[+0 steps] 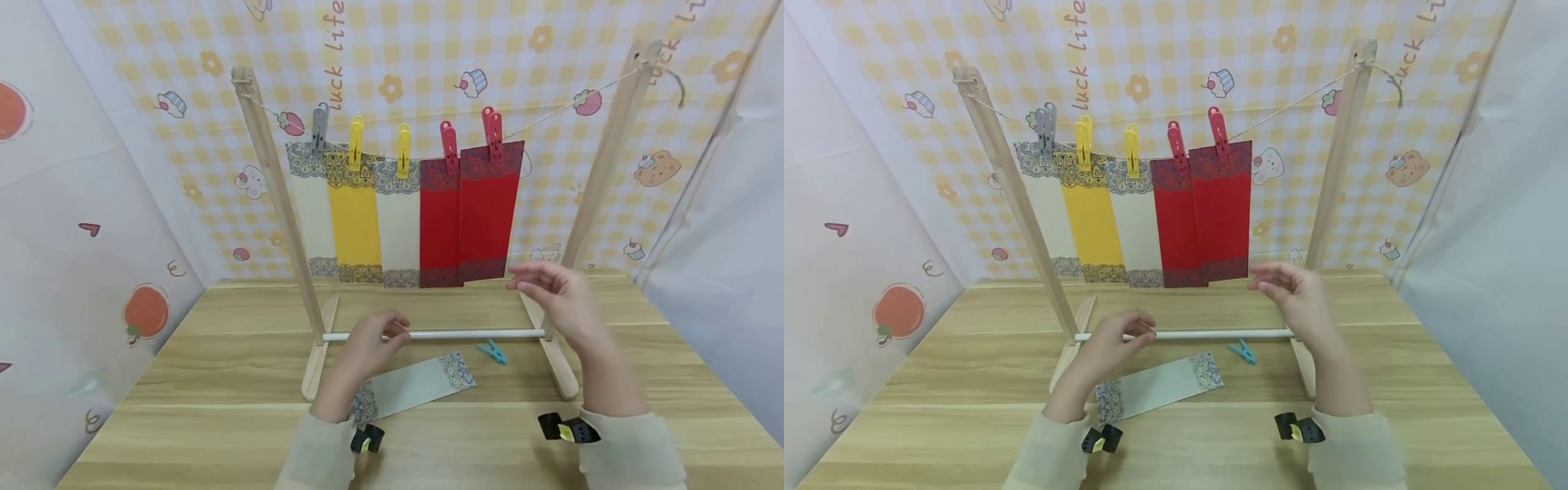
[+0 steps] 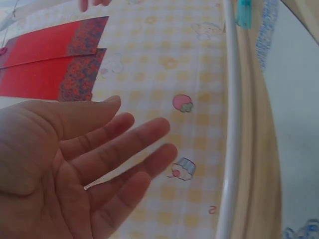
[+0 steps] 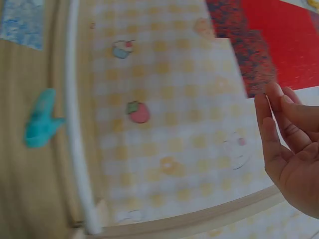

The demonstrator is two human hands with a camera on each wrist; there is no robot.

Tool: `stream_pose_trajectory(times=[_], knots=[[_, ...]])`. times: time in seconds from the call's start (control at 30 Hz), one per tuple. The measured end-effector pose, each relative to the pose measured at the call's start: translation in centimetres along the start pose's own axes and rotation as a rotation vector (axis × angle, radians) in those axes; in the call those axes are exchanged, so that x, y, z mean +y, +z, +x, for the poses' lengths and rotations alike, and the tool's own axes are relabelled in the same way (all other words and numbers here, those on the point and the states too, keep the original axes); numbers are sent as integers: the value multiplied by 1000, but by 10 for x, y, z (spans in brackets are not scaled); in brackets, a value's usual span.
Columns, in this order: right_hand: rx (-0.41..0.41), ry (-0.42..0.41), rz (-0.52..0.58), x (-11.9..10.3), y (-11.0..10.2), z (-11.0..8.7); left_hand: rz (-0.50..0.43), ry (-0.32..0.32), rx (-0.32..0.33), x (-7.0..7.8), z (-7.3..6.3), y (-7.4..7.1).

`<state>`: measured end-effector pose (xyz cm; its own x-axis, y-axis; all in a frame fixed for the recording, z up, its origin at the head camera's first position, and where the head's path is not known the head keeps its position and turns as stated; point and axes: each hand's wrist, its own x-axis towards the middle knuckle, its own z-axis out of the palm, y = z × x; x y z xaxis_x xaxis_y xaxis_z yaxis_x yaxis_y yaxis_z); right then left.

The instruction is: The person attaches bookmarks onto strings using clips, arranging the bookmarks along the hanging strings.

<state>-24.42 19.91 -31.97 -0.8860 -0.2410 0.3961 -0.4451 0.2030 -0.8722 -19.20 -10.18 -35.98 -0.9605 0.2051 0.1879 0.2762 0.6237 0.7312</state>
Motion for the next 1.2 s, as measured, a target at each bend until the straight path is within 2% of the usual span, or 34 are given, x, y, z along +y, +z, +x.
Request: stream_pose_trajectory(times=[0.17, 0.33, 0.53, 0.7, 0.9, 1.03, 1.2], knots=[[-115, 132, -61, 24, 4, -9, 16, -69, -57, -11, -7, 2], [-216, 177, -38, 44, 7, -12, 51, -117, -96, -18, -13, 4], [-316, 234, -26, 62, 11, -17, 62, -134, -132, -23, -16, 9], [-405, 242, -76, 72, 12, -19, 64, -138, -135, -26, -17, 11], [-422, 249, -118, 76, 12, -20, 79, -171, -161, -28, -15, 14], [-443, 218, -163, 78, 14, -20, 99, -181, -190, -30, -15, 16], [-485, 197, -206, 81, 22, -21, 133, -154, -220, -34, -16, 20]])
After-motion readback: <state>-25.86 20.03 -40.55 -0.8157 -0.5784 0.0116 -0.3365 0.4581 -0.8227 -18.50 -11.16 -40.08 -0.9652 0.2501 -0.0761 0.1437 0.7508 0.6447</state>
